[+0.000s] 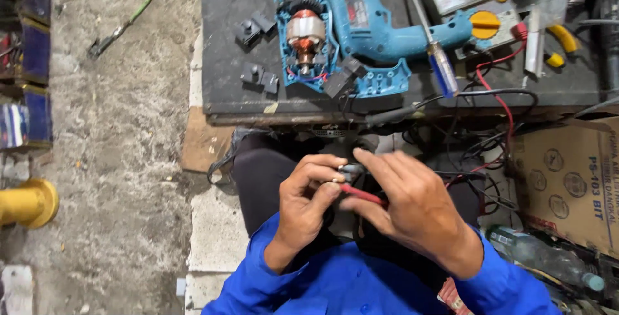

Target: Repairing the internal wiring and switch assembly of an electric drill on a workbench

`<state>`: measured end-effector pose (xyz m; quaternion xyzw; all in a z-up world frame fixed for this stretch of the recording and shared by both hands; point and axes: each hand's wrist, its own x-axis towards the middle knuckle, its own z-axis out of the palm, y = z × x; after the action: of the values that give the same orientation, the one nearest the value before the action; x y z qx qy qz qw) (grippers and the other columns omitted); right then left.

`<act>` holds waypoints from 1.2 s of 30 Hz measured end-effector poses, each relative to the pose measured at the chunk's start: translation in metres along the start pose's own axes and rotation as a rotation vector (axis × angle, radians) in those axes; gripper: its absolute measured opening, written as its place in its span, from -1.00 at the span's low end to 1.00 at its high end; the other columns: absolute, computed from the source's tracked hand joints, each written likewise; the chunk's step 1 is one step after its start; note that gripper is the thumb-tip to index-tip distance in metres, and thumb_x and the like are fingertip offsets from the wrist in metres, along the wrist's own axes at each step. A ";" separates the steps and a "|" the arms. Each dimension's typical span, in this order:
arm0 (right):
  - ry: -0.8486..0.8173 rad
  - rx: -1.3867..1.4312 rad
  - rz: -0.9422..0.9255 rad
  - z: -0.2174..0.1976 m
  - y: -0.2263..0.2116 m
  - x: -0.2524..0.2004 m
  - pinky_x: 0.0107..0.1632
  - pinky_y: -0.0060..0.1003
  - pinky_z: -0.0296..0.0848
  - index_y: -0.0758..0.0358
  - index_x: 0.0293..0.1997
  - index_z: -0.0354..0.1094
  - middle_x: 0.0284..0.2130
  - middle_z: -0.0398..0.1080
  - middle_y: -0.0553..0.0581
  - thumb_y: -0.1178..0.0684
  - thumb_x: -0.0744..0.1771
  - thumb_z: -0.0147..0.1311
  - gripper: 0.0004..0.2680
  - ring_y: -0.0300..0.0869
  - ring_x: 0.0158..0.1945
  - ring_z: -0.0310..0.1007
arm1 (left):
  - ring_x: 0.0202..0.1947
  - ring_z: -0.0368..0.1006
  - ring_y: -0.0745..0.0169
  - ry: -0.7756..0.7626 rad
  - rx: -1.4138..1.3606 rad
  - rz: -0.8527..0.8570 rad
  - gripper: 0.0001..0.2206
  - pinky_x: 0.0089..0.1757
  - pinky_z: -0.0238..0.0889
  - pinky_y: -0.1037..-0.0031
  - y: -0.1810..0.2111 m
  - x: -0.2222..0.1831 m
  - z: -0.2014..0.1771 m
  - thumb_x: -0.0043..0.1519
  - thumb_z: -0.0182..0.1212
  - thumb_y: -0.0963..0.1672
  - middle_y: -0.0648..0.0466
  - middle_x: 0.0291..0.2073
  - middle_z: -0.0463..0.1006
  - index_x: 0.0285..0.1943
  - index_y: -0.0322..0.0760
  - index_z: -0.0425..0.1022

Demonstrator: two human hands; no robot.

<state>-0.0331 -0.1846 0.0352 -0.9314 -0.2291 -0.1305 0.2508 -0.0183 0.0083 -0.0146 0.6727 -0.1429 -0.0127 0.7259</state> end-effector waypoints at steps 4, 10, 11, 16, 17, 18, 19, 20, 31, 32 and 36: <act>-0.095 0.127 0.173 0.008 0.012 -0.033 -0.09 -0.18 0.49 0.26 0.23 0.30 -0.08 0.52 0.15 0.20 0.29 0.06 -0.66 -0.03 -0.13 0.58 | 0.04 0.59 0.05 -0.056 -0.227 -0.039 -0.94 0.11 0.46 0.37 -0.001 -0.005 0.012 0.31 0.24 -0.20 -0.15 0.08 0.55 -0.09 -0.25 0.56; 0.048 0.113 0.349 -0.032 0.044 -0.076 0.03 -0.34 0.52 0.23 0.13 0.44 -0.08 0.57 0.06 0.32 0.29 -0.02 -0.69 -0.22 -0.07 0.62 | 0.10 0.59 -0.08 0.011 -0.317 -0.084 -0.95 0.11 0.45 0.30 -0.006 -0.009 0.017 0.34 0.21 -0.19 -0.19 0.12 0.53 -0.10 -0.27 0.49; 0.095 0.072 0.427 -0.040 0.050 -0.086 0.12 -0.31 0.48 0.23 0.10 0.49 -0.12 0.60 0.02 0.36 0.24 -0.02 -0.65 -0.19 -0.02 0.60 | 0.08 0.60 -0.03 0.054 -0.279 -0.123 -0.96 0.07 0.46 0.36 -0.007 -0.010 0.016 0.33 0.21 -0.19 -0.18 0.11 0.56 -0.10 -0.27 0.50; 0.385 -0.087 0.615 -0.052 0.101 -0.142 0.02 -0.18 0.29 0.39 0.24 0.43 0.02 0.41 0.22 0.14 0.62 0.04 -0.88 -0.07 -0.13 0.33 | 0.02 0.59 0.16 0.087 -0.156 -0.212 -0.94 0.03 0.43 0.49 -0.013 -0.014 0.006 0.29 0.25 -0.15 -0.17 0.07 0.62 -0.16 -0.21 0.51; 0.477 0.056 0.764 -0.053 0.113 -0.149 0.03 -0.27 0.18 0.41 0.28 0.30 -0.02 0.26 0.16 0.10 0.70 -0.23 -0.81 -0.19 -0.15 0.13 | 0.01 0.57 0.26 0.083 -0.097 -0.253 -0.93 -0.01 0.39 0.55 -0.015 -0.015 0.005 0.27 0.27 -0.12 -0.14 0.04 0.65 -0.19 -0.19 0.52; 0.478 0.051 0.766 -0.058 0.107 -0.151 0.03 -0.27 0.18 0.41 0.28 0.30 -0.02 0.26 0.16 0.10 0.70 -0.23 -0.81 -0.19 -0.15 0.13 | 0.01 0.57 0.26 0.079 -0.101 -0.253 -0.93 -0.01 0.39 0.55 -0.016 -0.019 0.008 0.27 0.27 -0.12 -0.14 0.04 0.65 -0.19 -0.19 0.52; 0.509 0.145 0.839 -0.061 0.105 -0.148 -0.09 -0.38 0.16 0.31 0.29 0.28 -0.16 0.21 0.07 0.00 0.68 -0.30 -0.78 -0.27 -0.24 0.11 | -0.02 0.61 0.13 0.112 -0.201 -0.256 -0.95 -0.04 0.44 0.51 -0.018 -0.018 0.008 0.28 0.25 -0.16 -0.17 0.05 0.62 -0.19 -0.22 0.50; 0.537 0.242 0.911 -0.062 0.104 -0.144 -0.21 -0.48 0.13 0.22 0.29 0.26 -0.30 0.16 -0.01 -0.09 0.66 -0.37 -0.74 -0.35 -0.33 0.08 | -0.06 0.66 0.01 0.144 -0.302 -0.259 -0.96 -0.06 0.50 0.47 -0.022 -0.017 0.008 0.29 0.24 -0.20 -0.19 0.05 0.60 -0.20 -0.26 0.48; 0.202 0.449 0.728 -0.072 0.103 -0.105 -0.27 -0.56 0.19 0.49 0.08 0.38 -0.17 0.46 0.30 0.26 0.33 0.01 -0.78 -0.20 -0.27 0.40 | -0.02 0.62 -0.20 -0.199 -0.466 -0.091 -0.84 0.00 0.58 0.19 -0.018 0.037 0.000 0.17 0.38 -0.27 -0.23 0.00 0.55 -0.24 -0.30 0.45; 0.178 0.221 0.554 -0.070 0.072 -0.078 -0.27 -0.43 0.33 0.22 -0.14 0.56 -0.27 0.57 0.09 0.08 0.30 0.16 -0.86 -0.26 -0.35 0.51 | -0.02 0.63 -0.23 -0.254 -0.448 -0.097 -0.83 0.01 0.59 0.20 -0.023 0.037 -0.001 0.14 0.44 -0.24 -0.23 -0.01 0.56 -0.23 -0.30 0.49; -0.058 0.272 -0.051 -0.032 0.061 -0.008 -0.35 -0.27 0.40 0.12 -0.02 0.47 -0.50 0.50 -0.10 -0.17 0.31 0.13 -0.74 -0.21 -0.51 0.49 | -0.05 0.61 0.14 -0.293 -0.123 -0.040 -0.81 0.00 0.47 0.42 -0.023 0.039 -0.004 0.10 0.49 -0.13 -0.09 -0.07 0.65 -0.25 -0.16 0.52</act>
<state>-0.0140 -0.2507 0.0343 -0.8860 -0.2753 -0.0777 0.3649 0.0237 0.0020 -0.0304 0.6207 -0.2327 -0.1337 0.7367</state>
